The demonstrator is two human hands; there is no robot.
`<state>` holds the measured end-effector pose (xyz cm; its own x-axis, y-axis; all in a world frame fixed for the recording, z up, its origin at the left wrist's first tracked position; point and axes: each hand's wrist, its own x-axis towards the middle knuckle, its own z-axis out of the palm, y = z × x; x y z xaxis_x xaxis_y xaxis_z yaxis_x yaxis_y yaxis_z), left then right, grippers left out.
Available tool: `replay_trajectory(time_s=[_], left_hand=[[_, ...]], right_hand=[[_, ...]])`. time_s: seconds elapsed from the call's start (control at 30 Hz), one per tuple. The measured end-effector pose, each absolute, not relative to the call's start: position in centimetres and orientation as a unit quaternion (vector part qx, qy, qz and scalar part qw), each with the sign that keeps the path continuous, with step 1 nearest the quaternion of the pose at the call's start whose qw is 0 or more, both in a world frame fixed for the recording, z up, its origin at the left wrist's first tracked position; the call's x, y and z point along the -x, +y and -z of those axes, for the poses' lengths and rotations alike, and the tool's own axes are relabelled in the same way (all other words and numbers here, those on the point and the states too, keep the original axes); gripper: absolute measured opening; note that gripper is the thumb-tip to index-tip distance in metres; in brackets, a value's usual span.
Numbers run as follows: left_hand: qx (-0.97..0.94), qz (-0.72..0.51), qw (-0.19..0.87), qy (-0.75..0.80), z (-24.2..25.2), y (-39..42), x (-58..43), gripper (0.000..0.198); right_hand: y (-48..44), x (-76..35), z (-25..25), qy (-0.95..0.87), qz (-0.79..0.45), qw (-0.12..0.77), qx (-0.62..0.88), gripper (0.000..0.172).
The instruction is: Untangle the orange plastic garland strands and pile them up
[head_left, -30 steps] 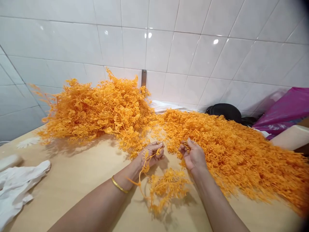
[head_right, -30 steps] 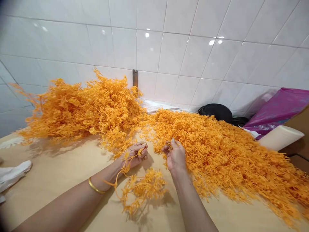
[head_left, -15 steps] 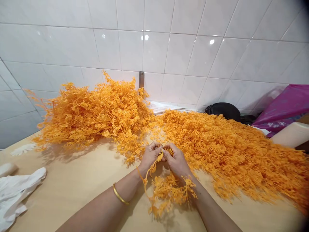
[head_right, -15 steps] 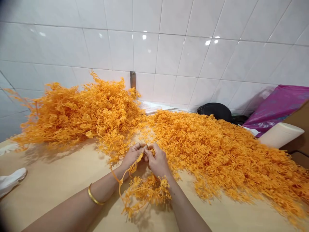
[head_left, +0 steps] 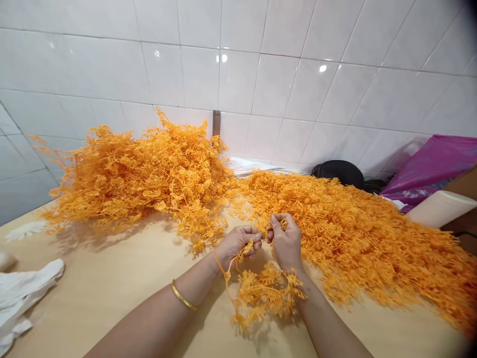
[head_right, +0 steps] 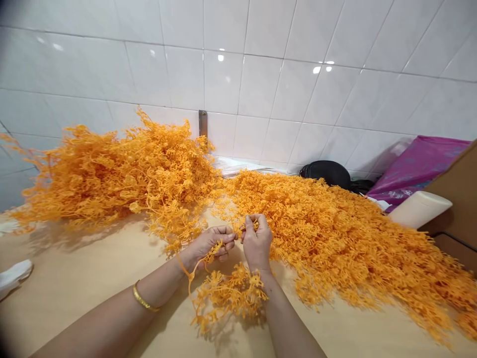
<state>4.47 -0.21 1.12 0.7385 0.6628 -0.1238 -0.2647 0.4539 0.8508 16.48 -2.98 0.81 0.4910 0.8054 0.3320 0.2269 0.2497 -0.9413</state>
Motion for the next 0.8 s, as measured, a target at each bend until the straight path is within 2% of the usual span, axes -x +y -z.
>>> replay_trajectory(time_s=[0.3, 0.47, 0.63, 0.8], left_hand=[[-0.399, -0.264, 0.867, 0.14, -0.7, -0.2, -4.7, 0.011], [-0.4, -0.26, 0.865, 0.154, 0.0, -0.3, -4.0, 0.013], [-0.334, -0.41, 0.808, 0.26, 0.6, 0.8, -4.1, 0.016], [-0.325, -0.495, 0.744, 0.309, 1.0, 1.4, -4.5, 0.021]], right_hand=[[-2.5, -16.3, -1.7, -0.34, -0.245, 0.741, 0.525, 0.023], [-2.6, -20.0, -2.2, -0.226, -0.202, 0.793, 0.528, 0.025], [-2.9, -18.9, -2.4, -0.311, -0.324, 0.71, 0.543, 0.032], [-3.4, -16.8, -2.2, -0.403, -0.465, 0.606, 0.504, 0.035]])
